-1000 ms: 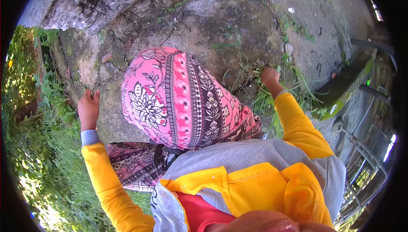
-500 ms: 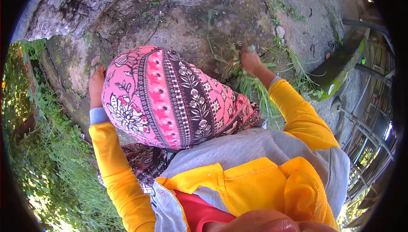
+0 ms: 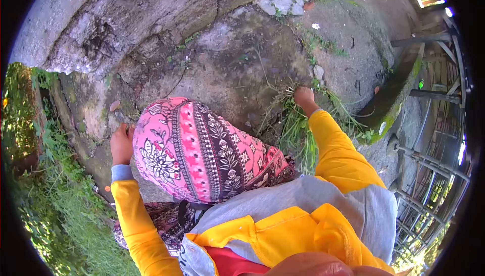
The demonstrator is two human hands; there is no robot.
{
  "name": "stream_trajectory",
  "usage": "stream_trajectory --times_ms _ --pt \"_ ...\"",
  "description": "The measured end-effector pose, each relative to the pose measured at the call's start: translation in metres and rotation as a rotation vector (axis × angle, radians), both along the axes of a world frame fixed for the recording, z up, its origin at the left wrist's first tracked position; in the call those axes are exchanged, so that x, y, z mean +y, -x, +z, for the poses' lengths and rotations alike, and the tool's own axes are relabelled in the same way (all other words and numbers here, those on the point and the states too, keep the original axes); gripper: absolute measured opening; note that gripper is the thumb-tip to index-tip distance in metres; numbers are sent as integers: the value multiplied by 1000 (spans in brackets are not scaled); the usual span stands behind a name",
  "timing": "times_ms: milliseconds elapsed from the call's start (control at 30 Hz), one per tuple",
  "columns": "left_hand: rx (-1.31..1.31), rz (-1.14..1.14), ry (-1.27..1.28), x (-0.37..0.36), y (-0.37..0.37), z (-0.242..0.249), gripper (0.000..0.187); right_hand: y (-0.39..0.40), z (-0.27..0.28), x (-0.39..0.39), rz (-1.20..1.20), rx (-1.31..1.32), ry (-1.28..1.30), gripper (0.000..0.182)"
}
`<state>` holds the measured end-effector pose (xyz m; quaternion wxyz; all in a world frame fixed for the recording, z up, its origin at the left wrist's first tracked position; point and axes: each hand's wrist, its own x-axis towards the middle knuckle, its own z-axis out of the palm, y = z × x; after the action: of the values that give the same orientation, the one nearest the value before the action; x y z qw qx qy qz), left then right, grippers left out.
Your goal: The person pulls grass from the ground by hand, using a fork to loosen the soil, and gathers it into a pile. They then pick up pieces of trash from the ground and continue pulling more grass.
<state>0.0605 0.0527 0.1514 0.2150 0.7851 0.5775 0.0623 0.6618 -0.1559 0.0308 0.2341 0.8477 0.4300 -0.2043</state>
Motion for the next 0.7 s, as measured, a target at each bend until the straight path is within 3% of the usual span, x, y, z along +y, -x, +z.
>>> stream_trajectory --times_ms 133,233,333,400,467,600,633,700 --pt "-165 66 108 -5 12 -8 27 20 8 -15 115 57 -75 23" --pt "-181 74 153 -12 21 -7 25 73 28 -19 430 200 -93 19" --pt "-192 89 175 -18 28 -4 24 46 37 -7 115 -1 -92 18" --pt "-199 98 181 -21 31 -1 24 -1 34 -5 81 -149 -298 21" --pt "-203 101 187 -22 33 5 24 -35 44 -2 122 -353 -192 25" --pt "-303 103 273 -20 36 14 24 -80 38 -17 -80 -224 -144 29" --pt "-711 390 412 -28 34 11 24 -84 36 -19 -162 -193 -135 29" --pt "-791 489 431 -37 38 9 24 -86 31 -21 -280 -170 -143 31"
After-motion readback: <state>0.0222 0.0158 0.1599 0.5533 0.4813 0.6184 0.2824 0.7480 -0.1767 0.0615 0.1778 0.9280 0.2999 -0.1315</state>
